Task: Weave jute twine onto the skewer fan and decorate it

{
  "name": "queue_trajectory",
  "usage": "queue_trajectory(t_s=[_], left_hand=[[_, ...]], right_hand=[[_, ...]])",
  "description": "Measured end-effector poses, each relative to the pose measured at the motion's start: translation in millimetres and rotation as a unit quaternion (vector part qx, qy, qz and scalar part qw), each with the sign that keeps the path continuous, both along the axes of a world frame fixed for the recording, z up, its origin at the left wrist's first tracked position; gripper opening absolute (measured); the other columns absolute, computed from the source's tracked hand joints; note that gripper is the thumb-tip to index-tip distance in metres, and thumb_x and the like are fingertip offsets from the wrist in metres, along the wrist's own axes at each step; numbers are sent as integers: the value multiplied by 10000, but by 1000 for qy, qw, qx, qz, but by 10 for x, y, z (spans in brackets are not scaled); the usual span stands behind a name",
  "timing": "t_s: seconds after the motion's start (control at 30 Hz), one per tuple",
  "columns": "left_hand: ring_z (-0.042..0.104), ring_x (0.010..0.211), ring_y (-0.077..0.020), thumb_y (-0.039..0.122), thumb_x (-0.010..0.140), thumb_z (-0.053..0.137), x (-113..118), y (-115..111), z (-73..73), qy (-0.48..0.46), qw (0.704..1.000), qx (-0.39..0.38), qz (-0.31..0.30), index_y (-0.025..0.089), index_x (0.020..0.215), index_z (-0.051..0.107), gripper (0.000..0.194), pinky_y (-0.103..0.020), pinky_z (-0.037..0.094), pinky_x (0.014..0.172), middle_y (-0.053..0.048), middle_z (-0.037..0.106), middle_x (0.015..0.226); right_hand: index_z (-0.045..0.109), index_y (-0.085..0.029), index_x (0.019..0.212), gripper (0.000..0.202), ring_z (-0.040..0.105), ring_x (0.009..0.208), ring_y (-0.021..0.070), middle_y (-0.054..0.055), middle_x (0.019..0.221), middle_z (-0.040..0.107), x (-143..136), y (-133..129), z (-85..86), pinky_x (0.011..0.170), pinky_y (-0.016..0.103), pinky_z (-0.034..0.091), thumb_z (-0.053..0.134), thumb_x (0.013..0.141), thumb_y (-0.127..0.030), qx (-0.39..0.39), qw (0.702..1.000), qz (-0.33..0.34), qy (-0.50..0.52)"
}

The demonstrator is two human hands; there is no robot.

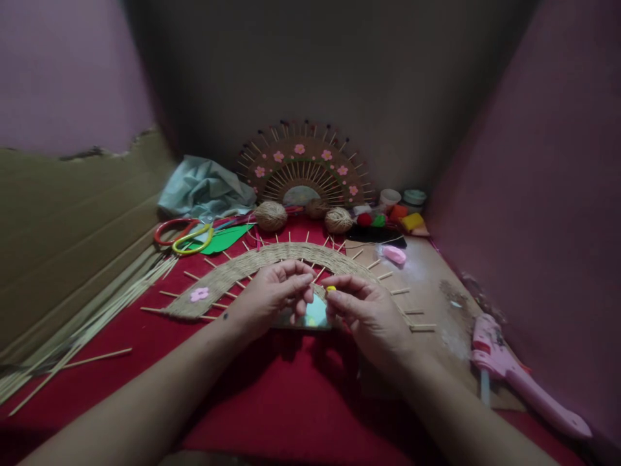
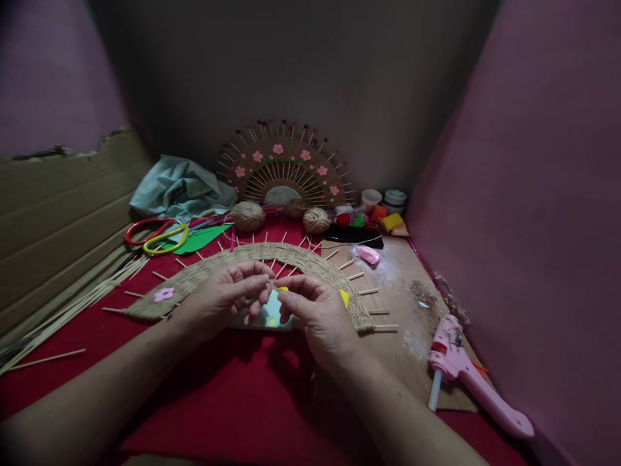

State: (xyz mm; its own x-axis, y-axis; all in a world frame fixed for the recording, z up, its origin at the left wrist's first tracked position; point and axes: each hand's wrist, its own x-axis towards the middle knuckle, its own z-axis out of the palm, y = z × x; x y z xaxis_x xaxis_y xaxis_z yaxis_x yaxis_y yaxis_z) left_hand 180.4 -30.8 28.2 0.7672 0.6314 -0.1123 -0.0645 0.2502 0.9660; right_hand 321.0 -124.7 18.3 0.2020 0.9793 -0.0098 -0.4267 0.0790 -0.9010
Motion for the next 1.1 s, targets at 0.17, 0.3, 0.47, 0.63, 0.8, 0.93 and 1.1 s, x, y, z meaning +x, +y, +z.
queue_trajectory(t_s=[0.17,0.3,0.47,0.63,0.8,0.93,1.1], left_hand=[[529,440,-58,322,784,655,17,-25,-1,5,1000,-6,11,164,876,535,219,-146,406,389,27,610,627],[523,427,-50,292,811,614,27,-61,15,12,1000,-15,3,152,858,535,167,-144,385,383,19,606,628],[524,426,-45,277,835,578,25,-65,1,-1,1000,-24,-5,148,839,534,136,-143,384,393,10,604,625],[525,428,-48,267,817,587,27,-53,-36,-25,999,-16,-22,143,836,525,140,-148,389,399,6,604,622],[507,409,-44,268,846,551,37,-45,-57,-22,999,-3,-25,155,809,524,121,-156,375,391,12,597,617],[504,404,-46,255,850,544,39,-38,-63,-24,999,3,-21,149,798,528,119,-165,376,385,14,584,599],[505,400,-46,246,849,549,37,-45,-51,-20,1000,-6,-16,161,810,512,101,-155,376,362,21,582,598]], right_hand=[[578,-176,678,233,475,449,55,-63,537,546,-6,-26,-23,444,177,391,788,611,-253,-1,999,-14,35],[656,-170,783,204,566,540,81,-6,652,627,21,-47,-55,488,187,451,754,685,-319,-37,998,2,53],[708,-193,856,246,625,619,119,27,718,679,54,-54,-78,574,237,512,792,629,-242,-55,998,-14,32],[701,-220,866,234,612,592,120,21,729,667,68,-57,-110,526,240,499,779,650,-265,-43,999,-29,0],[648,-227,782,165,507,488,88,-23,620,553,94,-35,-164,407,197,404,698,743,-380,-31,999,-29,-1],[624,-215,751,174,522,545,93,-18,648,559,107,-48,-185,461,203,407,766,671,-275,-21,999,-30,-12],[634,-200,710,294,511,497,108,9,619,552,100,-51,-213,402,217,375,631,779,-486,-52,998,-14,24]])
